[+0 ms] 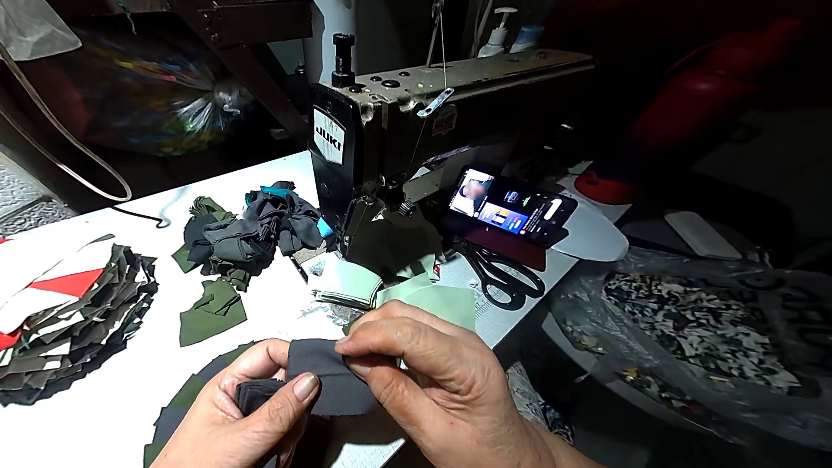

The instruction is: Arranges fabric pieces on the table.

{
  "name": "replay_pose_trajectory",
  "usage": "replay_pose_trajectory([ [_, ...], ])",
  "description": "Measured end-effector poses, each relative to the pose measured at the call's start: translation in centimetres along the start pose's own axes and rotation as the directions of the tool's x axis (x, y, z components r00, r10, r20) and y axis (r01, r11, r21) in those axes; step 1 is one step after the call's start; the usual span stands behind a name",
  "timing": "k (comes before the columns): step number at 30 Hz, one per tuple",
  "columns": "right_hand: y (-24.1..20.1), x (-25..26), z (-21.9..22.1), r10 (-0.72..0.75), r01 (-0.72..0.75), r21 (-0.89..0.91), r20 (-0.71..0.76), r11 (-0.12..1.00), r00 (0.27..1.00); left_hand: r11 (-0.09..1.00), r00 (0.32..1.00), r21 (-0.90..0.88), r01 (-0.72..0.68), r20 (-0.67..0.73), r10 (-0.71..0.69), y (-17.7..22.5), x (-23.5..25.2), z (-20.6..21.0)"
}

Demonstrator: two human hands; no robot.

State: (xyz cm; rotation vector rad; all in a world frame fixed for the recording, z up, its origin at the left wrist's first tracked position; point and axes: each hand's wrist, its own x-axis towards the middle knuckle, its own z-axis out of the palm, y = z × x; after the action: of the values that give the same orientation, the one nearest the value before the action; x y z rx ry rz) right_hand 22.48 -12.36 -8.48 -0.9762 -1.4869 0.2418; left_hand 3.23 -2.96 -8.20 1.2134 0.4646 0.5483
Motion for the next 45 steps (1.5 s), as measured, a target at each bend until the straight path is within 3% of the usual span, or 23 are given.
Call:
replay_pose_trajectory([
  [10,-0.7,0.0,-0.2,0.123,-0.119,-0.069,0.050,0.991,0.991,0.972,0.976,0.221,-0.079,-0.180,0.120,0.2,-0.2,-0.2],
  [18,-1.1,0.0,0.3,0.176,-0.174,-0.042,0.051,0.984,0.983,0.920,0.977,0.351,-0.173,-0.059,0.207,2.8,-0.8,-1.1],
  [23,-0.7,-0.9,1.2,0.257,-0.258,0.000,0.084,0.966,0.963,0.835,0.992,0.538,-0.117,0.027,0.121,3.8,-0.6,-2.5],
  [26,-0.2,-1.7,1.7,0.293,-0.286,-0.066,0.127,0.956,0.948,0.760,0.995,0.643,-0.094,0.080,0.055,4.0,-0.4,-3.2],
  [30,0.4,-2.2,2.3,0.257,-0.220,-0.204,0.179,0.954,0.950,0.603,0.996,0.794,-0.083,0.075,0.039,3.4,-0.1,-3.4],
  [38,1.4,-2.4,3.2,0.135,-0.020,-0.403,0.259,0.915,0.956,0.472,0.996,0.877,-0.087,0.082,0.031,2.6,0.2,-3.6],
  [45,1.8,-2.7,3.3,0.117,0.075,-0.497,0.344,0.864,0.932,0.287,0.998,0.956,-0.054,0.063,-0.022,1.7,0.4,-3.5],
])
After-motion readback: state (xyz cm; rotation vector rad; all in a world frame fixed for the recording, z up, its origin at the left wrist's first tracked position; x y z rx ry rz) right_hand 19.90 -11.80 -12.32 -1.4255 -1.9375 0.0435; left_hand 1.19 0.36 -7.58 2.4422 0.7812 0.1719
